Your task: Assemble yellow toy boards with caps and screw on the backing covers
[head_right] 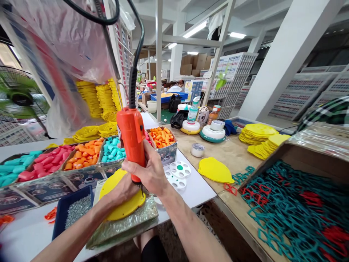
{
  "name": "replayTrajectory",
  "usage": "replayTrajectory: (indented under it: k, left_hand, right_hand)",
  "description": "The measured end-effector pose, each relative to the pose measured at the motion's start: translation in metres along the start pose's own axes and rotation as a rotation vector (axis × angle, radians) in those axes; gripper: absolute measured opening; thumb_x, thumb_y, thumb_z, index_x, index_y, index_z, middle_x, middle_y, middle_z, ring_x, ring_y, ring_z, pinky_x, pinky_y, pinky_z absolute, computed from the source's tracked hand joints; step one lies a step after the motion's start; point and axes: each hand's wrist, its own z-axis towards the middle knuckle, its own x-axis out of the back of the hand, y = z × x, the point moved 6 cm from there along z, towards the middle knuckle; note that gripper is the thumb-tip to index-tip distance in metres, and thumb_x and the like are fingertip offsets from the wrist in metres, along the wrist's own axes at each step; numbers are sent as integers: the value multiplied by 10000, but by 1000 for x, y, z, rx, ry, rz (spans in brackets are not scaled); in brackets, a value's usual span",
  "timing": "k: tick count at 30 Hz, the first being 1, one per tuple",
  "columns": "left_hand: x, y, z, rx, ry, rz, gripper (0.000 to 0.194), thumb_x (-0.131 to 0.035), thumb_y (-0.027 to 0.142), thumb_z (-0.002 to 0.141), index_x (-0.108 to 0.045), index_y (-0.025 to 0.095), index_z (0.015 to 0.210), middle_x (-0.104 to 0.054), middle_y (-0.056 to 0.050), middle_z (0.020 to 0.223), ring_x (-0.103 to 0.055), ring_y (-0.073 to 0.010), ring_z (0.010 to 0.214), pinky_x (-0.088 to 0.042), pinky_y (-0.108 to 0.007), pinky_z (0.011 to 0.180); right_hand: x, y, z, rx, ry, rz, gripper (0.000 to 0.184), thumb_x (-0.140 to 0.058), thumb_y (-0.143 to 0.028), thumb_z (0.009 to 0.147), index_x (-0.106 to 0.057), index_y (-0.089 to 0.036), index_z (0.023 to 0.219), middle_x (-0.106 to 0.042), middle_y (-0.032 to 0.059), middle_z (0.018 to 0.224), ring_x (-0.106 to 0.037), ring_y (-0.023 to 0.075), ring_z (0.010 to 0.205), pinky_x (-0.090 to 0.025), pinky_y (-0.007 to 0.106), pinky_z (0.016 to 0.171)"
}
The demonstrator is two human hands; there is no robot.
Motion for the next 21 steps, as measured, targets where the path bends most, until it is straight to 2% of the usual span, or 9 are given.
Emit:
replayTrajectory:
  k: [3,9,14,21]
  left_hand:
    - [11,6,-6,40,-14,-24,133,-513,205,896,-646,197,901,-773,-41,885,-725,-220,819,-569,-307,758]
    - [28,19,-36,152,34,-210,110,-581,299,913,-623,211,861,-800,-21,849,-747,-188,818,-553,-289,794]
    - [30,26,-53,166,44,-187,87,-616,289,875,-624,215,830,-806,-21,811,-751,-187,768,-557,-284,745]
    - [33,31,-57,186,45,-174,84,-621,284,854,-593,228,798,-792,-11,792,-743,-189,758,-545,-270,702]
  right_hand:
    - [-3,-19,13,54,34,-34,366,-784,-280,787,-651,-282,1128,-676,10,982,-618,166,710,-559,337,676]
    - [-14,-40,31,131,48,8,392,-742,-259,803,-619,-279,1175,-677,27,1144,-623,144,704,-539,298,634]
    - [-26,-38,33,129,32,22,392,-740,-279,800,-611,-274,1170,-684,23,1129,-629,137,691,-533,283,628]
    - [-35,-27,27,62,10,38,390,-768,-315,792,-603,-282,1144,-679,20,1157,-628,141,696,-526,281,628]
